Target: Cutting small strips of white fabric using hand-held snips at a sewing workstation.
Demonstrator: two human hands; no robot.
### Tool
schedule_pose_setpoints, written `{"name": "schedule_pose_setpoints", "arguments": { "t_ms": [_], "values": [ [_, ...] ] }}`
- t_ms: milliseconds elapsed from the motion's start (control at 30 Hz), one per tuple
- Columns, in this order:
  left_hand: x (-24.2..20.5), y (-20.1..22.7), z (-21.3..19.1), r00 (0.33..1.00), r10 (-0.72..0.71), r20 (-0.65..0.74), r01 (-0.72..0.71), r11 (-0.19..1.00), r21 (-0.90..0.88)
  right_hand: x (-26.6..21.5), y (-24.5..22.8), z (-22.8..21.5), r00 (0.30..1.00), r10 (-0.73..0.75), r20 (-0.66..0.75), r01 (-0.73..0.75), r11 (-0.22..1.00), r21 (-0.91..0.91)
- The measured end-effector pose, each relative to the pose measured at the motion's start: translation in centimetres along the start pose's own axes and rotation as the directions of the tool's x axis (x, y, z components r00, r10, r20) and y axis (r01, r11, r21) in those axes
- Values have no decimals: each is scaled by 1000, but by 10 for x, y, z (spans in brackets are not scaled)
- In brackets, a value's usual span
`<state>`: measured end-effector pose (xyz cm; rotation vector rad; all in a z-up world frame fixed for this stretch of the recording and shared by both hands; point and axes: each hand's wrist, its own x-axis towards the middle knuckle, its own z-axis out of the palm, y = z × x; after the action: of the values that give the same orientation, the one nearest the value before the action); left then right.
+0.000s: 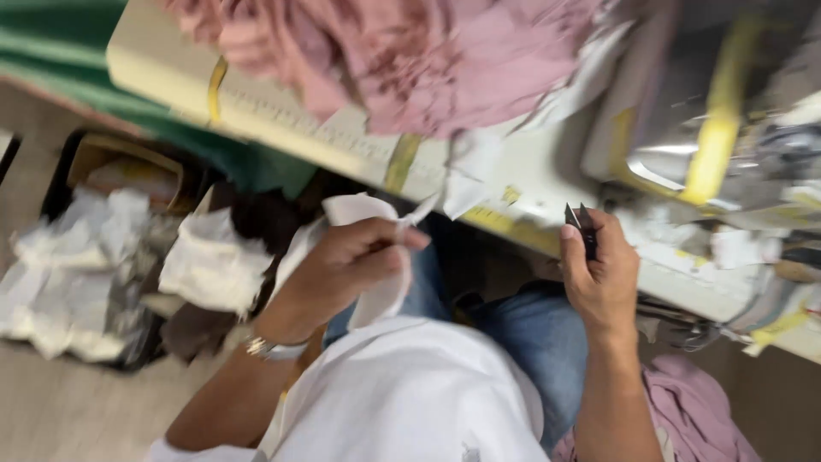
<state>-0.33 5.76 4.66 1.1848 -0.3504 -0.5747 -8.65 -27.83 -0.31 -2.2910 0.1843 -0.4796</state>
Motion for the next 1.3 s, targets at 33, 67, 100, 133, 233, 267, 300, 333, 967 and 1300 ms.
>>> {"name": "schedule_pose_setpoints", "arguments": {
  "t_ms": [33,67,100,133,233,267,300,333,967,1300],
  "values": [
    [-10,-12,-2,999,-26,-42,26,1000,-2,-7,-13,4,999,11,43,-12,1000,20],
    [-20,-24,-3,995,-90,-37,89,995,-43,-13,-25,8,991,-60,120,71,994,-86],
    [-28,-35,-5,988,-149,-25,147,986,-84,-18,-37,11,972,-128,197,164,970,-182],
    [-33,-36,-5,983,-172,-60,167,982,-90,-24,-42,22,966,-121,230,160,974,-157],
    [-38,-37,-6,981,-191,-28,190,982,-18,-37,-60,47,909,-288,300,358,909,-212],
    [-40,-36,-7,985,-171,-28,171,985,13,-39,-71,54,887,-316,337,390,903,-179],
    [-40,-35,-9,989,-148,-19,149,988,49,-40,-81,61,865,-345,364,419,896,-148],
    [-42,-35,-9,987,-157,-27,158,986,49,-43,-84,67,864,-342,370,415,899,-139],
    [-39,-43,2,993,-81,-90,115,870,479,-62,-94,100,899,-92,428,-40,956,290],
    [-47,-66,-14,955,275,-115,-141,756,639,-57,-55,91,924,-55,380,119,982,-150]
  ]
}}
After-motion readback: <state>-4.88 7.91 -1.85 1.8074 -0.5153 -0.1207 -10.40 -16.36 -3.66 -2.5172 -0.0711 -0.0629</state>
